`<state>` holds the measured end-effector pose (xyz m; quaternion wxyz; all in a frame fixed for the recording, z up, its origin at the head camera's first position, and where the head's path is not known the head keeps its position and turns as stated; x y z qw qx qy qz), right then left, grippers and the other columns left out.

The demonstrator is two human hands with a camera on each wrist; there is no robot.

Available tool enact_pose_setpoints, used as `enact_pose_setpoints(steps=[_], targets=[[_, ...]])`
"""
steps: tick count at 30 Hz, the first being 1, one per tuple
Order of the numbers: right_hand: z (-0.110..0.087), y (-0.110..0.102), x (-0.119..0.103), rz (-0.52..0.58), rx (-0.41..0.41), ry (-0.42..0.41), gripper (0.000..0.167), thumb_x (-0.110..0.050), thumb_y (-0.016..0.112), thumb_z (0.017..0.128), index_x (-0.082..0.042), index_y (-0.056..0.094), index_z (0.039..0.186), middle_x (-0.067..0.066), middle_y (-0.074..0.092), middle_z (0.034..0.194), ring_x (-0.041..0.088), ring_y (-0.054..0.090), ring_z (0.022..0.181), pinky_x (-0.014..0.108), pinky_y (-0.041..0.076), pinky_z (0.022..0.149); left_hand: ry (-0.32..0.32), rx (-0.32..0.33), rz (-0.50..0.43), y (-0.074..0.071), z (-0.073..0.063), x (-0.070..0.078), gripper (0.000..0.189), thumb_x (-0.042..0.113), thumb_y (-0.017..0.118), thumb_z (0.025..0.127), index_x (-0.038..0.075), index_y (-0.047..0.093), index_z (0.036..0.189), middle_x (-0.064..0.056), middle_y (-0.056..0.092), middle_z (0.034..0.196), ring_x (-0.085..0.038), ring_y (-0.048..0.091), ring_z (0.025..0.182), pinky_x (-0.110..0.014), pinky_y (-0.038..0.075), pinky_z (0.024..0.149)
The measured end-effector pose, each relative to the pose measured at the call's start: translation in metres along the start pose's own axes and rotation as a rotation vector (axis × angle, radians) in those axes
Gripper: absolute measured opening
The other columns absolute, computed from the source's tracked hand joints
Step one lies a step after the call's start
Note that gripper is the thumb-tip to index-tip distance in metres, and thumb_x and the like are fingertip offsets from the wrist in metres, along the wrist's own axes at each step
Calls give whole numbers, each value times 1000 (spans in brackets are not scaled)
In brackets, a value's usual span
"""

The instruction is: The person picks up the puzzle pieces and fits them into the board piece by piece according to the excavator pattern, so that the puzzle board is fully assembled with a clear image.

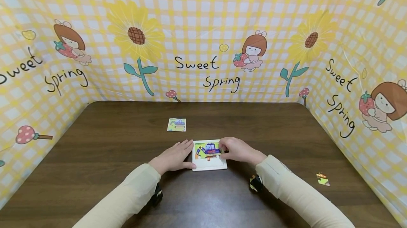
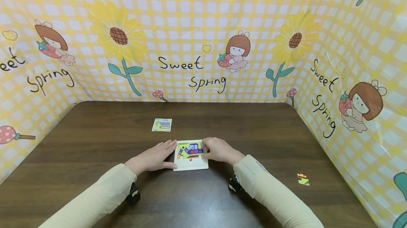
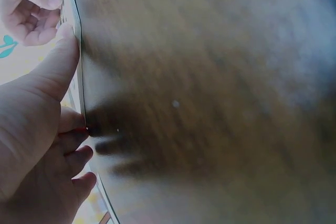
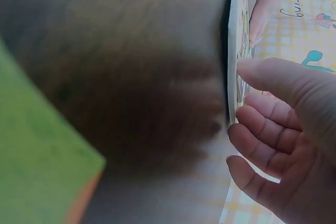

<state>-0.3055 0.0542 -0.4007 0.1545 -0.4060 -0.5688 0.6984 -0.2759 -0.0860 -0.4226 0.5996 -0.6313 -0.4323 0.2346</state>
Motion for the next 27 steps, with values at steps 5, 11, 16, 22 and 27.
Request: enact_pose_setpoints(steps=[5,11,16,22,27], targets=[[-1,2,-3,-27,1,-54,17,-14,75,78,-10,63,90,-2,50,75,10,44,66,25,38,58,-3,-4,1,0,1,0,81,49,55,87,-5,29,141,-18,25,147,-32,20,135,-44,19,107],[-2,2,-8,-55,3,-109,12,-15,73,80,-13,68,90,-3,53,79,11,47,67,24,40,58,12,1,-13,1,0,0,80,47,56,87,-6,29,141,-20,25,146,-33,20,134,-45,19,107],[-2,2,-11,-74,17,-140,14,-14,73,80,-11,68,93,-2,56,85,12,51,70,24,42,60,15,3,-17,1,-1,1,81,47,57,87,-7,29,140,-20,25,146,-33,20,134,-45,19,107],[-1,2,-13,-99,18,-161,20,-14,73,80,-13,72,100,-2,59,89,11,50,71,24,42,59,0,-3,-15,0,-1,0,81,48,56,87,-6,29,141,-19,26,146,-32,20,135,-44,19,107],[0,2,-13,-110,1,-147,18,-16,73,80,-14,73,98,-3,59,89,10,51,72,24,43,61,-2,-1,-11,-1,-1,0,80,48,56,87,-5,29,141,-18,25,147,-32,20,135,-44,18,107]])
Point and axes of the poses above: each hand's wrist, its own z-axis towards the middle knuckle, its own y-axis out of the palm, x = y × z, the point moved 9 cm from there along z, towards the middle knuckle
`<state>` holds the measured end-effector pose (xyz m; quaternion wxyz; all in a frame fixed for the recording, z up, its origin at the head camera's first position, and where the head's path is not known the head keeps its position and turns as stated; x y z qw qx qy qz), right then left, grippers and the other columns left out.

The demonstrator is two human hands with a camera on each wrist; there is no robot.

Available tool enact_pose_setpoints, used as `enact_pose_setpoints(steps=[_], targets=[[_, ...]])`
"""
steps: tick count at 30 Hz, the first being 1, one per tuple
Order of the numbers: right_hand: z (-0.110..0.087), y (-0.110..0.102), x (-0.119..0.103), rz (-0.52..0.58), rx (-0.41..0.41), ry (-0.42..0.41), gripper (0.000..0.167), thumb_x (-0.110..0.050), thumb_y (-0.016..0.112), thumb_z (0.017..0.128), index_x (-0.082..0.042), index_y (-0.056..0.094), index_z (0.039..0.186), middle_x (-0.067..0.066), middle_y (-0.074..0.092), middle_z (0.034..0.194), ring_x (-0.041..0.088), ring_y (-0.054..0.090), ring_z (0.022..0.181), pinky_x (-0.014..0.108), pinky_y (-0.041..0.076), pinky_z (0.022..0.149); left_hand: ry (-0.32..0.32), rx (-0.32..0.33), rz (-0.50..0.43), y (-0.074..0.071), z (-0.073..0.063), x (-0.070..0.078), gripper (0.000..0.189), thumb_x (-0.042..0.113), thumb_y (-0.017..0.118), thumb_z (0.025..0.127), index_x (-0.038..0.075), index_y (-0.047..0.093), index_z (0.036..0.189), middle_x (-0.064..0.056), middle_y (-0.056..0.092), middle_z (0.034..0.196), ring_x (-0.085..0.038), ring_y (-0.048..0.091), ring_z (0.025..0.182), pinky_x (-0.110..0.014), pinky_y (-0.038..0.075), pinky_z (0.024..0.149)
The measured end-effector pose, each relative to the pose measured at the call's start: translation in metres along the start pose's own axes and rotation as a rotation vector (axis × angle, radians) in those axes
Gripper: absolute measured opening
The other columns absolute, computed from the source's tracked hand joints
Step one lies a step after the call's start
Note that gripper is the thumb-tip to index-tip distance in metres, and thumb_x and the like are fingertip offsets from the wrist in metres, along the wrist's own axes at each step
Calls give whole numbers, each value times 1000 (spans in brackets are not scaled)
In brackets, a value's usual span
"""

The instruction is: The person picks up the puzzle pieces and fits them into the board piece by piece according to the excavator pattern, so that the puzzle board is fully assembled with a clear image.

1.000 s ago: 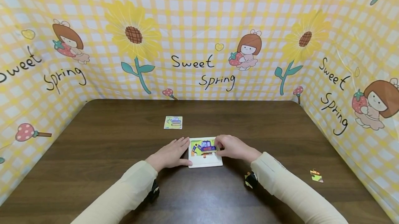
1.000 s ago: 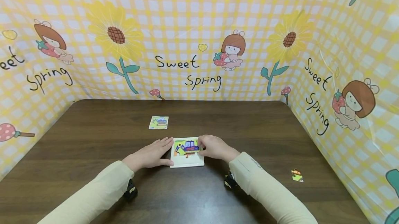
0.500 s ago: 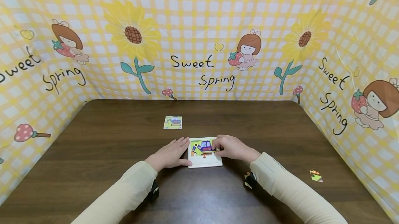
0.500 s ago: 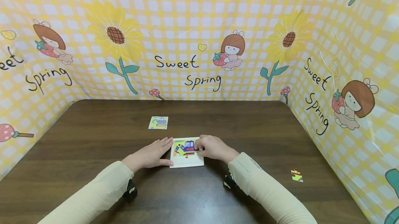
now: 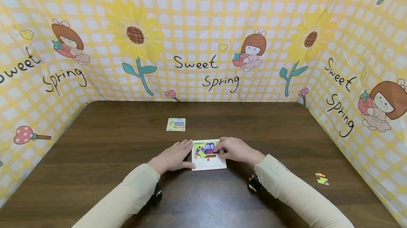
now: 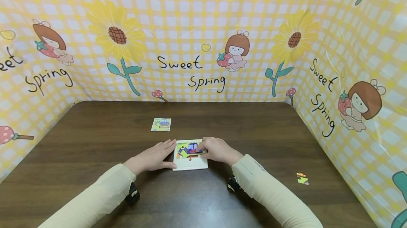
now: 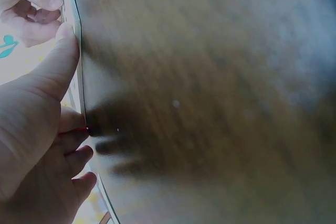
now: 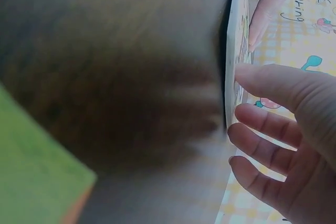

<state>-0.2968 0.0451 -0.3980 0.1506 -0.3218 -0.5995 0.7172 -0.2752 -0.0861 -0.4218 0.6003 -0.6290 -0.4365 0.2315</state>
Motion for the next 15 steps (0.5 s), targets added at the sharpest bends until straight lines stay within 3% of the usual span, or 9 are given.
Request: enact_pose_setpoints(steps=[8,15], targets=[[0,-2,-2,0,-19,-5,18,-14,72,80,-13,73,98,-2,60,91,11,51,73,24,43,62,-1,-1,-10,-1,0,0,80,47,57,87,-6,29,141,-18,25,147,-32,20,135,-44,18,107],[-15,-9,7,100,-21,48,23,-15,71,81,-9,70,103,-2,56,84,14,50,71,25,42,60,2,-1,4,1,0,0,80,48,55,88,-5,29,141,-18,25,147,-32,20,135,-45,18,107]])
Point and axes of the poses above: each hand's wrist, its own z-axis towards the middle knuckle, its own y-axis out of the palm, x = y × z, the point moved 9 cm from there along z, towards the middle knuckle
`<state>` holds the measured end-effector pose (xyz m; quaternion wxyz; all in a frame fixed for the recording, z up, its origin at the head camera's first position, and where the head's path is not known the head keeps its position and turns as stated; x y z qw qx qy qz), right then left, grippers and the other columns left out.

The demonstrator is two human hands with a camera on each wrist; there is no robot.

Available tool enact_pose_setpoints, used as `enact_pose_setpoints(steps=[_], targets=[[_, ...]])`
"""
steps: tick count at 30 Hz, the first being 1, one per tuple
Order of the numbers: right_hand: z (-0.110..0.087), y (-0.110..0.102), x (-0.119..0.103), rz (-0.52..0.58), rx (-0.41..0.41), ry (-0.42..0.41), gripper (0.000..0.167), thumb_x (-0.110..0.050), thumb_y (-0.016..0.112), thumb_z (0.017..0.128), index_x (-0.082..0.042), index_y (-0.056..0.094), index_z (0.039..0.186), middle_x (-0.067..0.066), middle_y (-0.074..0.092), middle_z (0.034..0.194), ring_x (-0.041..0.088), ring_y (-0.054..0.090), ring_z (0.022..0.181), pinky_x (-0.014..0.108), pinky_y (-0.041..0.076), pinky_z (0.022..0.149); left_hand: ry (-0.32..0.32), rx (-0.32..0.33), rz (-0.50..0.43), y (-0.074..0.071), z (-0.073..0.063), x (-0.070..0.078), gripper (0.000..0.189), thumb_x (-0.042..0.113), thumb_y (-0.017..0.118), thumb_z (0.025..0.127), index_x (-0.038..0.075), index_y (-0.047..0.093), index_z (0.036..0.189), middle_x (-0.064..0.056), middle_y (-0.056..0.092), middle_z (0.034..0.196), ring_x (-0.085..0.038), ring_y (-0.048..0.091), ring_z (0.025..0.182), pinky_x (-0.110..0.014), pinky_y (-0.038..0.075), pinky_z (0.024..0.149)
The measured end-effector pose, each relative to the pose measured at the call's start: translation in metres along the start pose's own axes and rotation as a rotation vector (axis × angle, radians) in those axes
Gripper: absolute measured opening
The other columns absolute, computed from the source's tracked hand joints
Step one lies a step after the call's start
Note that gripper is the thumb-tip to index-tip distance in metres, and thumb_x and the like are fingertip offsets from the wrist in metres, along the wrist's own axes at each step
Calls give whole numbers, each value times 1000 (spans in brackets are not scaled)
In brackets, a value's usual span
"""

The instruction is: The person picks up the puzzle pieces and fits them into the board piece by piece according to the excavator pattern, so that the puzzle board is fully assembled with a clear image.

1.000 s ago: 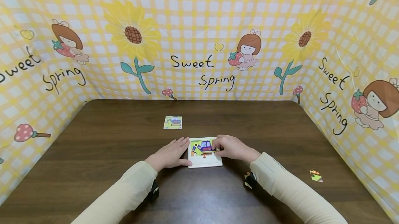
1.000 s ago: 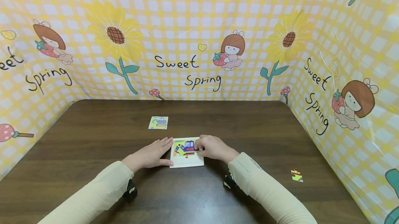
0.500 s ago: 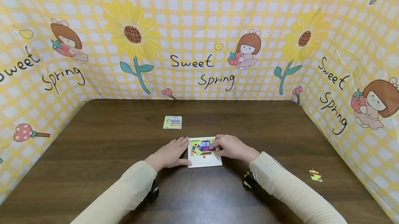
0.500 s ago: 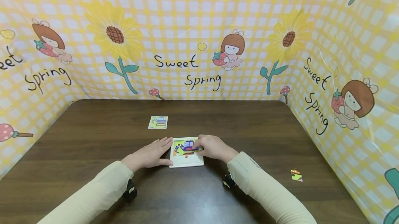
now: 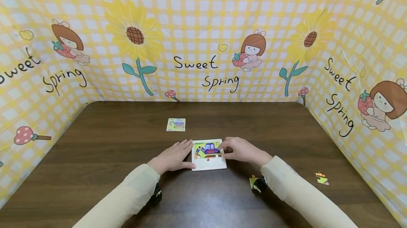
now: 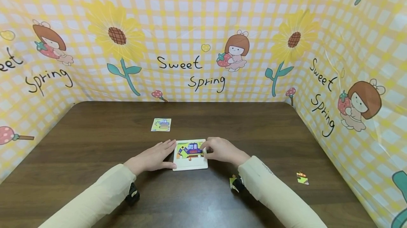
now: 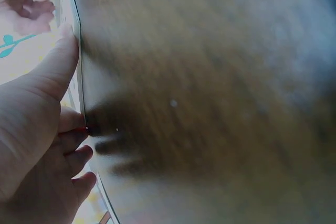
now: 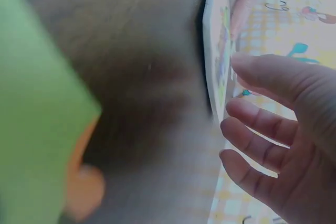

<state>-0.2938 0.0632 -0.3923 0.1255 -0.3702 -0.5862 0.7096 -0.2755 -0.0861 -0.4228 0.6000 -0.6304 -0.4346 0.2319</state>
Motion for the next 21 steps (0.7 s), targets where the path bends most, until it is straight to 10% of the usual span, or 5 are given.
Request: enact_pose_setpoints(steps=[21], targets=[[-103,-6,20,78,-42,54,27,-25,76,76,-12,63,96,-8,53,86,10,50,74,26,45,65,-2,0,-3,2,1,-2,81,50,55,87,-4,28,142,-17,24,147,-31,18,135,-44,18,107]])
Point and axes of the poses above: each hand's wrist, its own z-axis towards the middle knuckle, its own y-axis out of the palm, x = y × z, the point moved 9 cm from there along z, towards the middle knuckle
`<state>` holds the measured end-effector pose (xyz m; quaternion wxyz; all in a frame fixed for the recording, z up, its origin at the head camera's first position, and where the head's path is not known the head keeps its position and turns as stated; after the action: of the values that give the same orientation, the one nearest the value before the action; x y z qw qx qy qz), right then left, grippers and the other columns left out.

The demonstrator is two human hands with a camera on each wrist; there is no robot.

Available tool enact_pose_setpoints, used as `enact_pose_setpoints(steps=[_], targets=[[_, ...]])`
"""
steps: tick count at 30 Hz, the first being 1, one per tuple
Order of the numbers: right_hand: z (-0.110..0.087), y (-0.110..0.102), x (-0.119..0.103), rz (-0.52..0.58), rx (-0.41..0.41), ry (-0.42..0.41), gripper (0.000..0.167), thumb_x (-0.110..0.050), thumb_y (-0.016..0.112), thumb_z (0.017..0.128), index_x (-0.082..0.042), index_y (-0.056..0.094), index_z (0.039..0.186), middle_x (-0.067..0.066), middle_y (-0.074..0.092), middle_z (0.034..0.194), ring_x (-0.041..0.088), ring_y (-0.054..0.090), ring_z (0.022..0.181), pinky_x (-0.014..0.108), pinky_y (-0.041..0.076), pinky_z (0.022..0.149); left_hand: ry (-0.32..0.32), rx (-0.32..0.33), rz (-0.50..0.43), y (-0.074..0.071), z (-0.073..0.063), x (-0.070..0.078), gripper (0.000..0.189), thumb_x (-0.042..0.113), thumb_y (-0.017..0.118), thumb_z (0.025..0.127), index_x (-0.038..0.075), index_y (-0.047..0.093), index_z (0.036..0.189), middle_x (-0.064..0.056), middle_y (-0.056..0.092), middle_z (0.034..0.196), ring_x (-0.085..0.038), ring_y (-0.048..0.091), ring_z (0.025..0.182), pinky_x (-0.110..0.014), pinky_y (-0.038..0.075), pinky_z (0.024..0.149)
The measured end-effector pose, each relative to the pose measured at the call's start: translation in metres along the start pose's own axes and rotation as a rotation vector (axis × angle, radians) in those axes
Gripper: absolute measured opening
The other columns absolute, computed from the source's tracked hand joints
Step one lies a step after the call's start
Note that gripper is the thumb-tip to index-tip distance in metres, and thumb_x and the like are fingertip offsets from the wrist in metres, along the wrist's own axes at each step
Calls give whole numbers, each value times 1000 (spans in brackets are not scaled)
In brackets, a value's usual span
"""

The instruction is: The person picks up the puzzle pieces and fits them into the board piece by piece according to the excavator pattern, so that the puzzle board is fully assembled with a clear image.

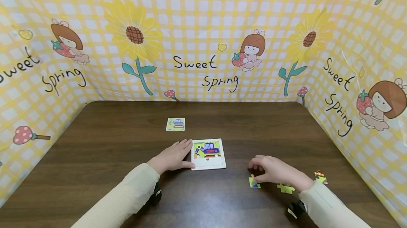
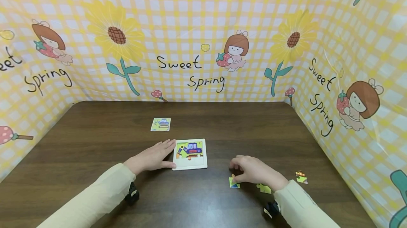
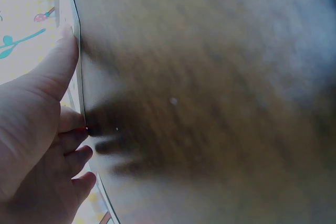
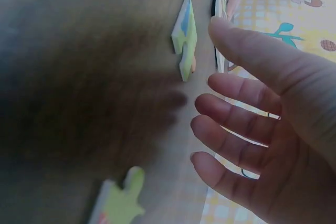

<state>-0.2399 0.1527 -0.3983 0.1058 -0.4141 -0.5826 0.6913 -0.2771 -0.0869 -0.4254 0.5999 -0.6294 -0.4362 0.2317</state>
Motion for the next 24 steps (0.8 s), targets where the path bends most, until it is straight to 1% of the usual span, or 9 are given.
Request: enact_pose_setpoints(steps=[4,9,18,24], targets=[[-10,3,1,-15,0,8,28,-29,78,74,-15,61,91,-10,50,85,8,49,73,26,44,63,-1,-3,9,0,0,0,81,50,54,88,-4,28,142,-17,24,147,-31,18,135,-44,17,107],[-16,4,0,-69,29,-17,26,-25,79,72,-17,59,86,-11,48,81,7,48,70,24,43,61,0,-3,11,0,0,1,81,50,55,88,-5,29,141,-18,25,147,-31,19,135,-44,18,107],[-16,4,-2,-84,33,-19,20,-23,77,74,-19,59,82,-12,47,79,6,47,68,23,43,59,4,2,16,0,0,1,81,50,54,88,-5,29,141,-18,25,147,-31,19,135,-44,18,107],[-14,4,-5,-101,48,-44,17,-22,75,74,-18,61,82,-13,48,79,4,48,68,22,43,59,2,0,24,-1,-1,1,81,50,54,87,-5,29,141,-18,25,147,-31,20,135,-44,18,107]])
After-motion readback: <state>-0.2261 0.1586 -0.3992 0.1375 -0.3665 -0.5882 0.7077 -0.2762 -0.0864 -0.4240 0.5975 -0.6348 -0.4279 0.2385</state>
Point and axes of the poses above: each hand's wrist, its own z-axis towards the middle knuckle, its own y-axis out of the palm, x = y × z, the point moved 9 cm from there along z, towards the middle knuckle
